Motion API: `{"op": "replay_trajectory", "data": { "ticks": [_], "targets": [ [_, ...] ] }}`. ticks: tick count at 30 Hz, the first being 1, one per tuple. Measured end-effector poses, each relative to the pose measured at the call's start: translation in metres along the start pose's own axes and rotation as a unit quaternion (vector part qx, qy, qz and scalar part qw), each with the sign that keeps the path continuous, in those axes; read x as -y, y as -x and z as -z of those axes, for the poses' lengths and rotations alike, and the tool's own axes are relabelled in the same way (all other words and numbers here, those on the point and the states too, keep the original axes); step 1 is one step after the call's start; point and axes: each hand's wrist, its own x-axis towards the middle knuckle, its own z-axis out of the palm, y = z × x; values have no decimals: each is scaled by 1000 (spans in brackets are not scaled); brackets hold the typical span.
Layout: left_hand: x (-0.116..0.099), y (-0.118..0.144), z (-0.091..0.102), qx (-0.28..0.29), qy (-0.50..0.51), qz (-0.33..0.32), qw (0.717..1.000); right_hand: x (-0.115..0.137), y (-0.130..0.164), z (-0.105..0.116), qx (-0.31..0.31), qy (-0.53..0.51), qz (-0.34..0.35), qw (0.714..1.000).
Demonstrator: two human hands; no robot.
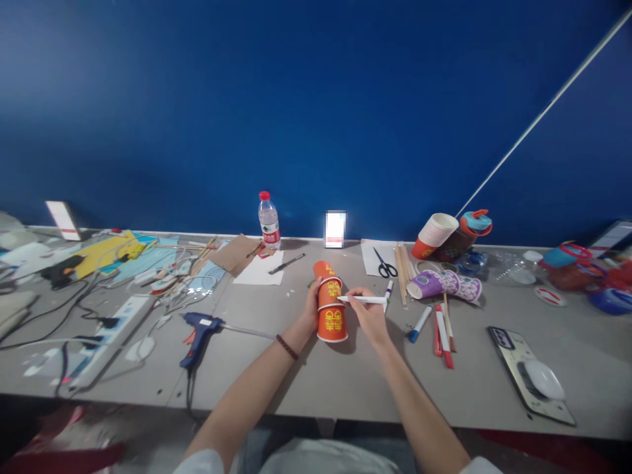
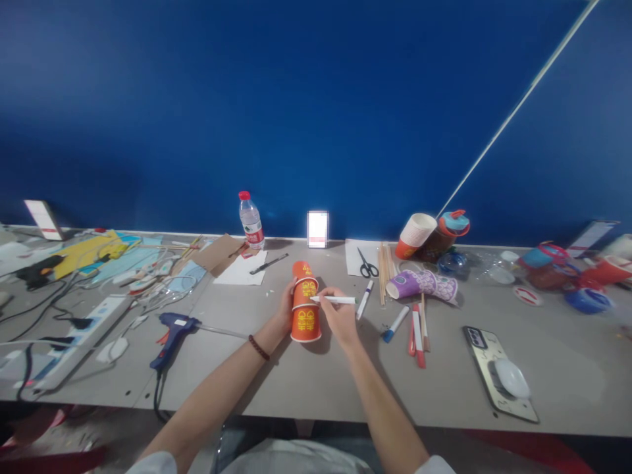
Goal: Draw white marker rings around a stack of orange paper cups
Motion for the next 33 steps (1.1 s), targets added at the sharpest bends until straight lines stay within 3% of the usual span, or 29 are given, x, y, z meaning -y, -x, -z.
{"op": "replay_trajectory", "data": {
  "ticks": [33],
  "targets": [
    [0, 0, -2, 1, -4, -18, 1000, -1, -1, 2, -13, 18, 8, 1000]
  ]
}}
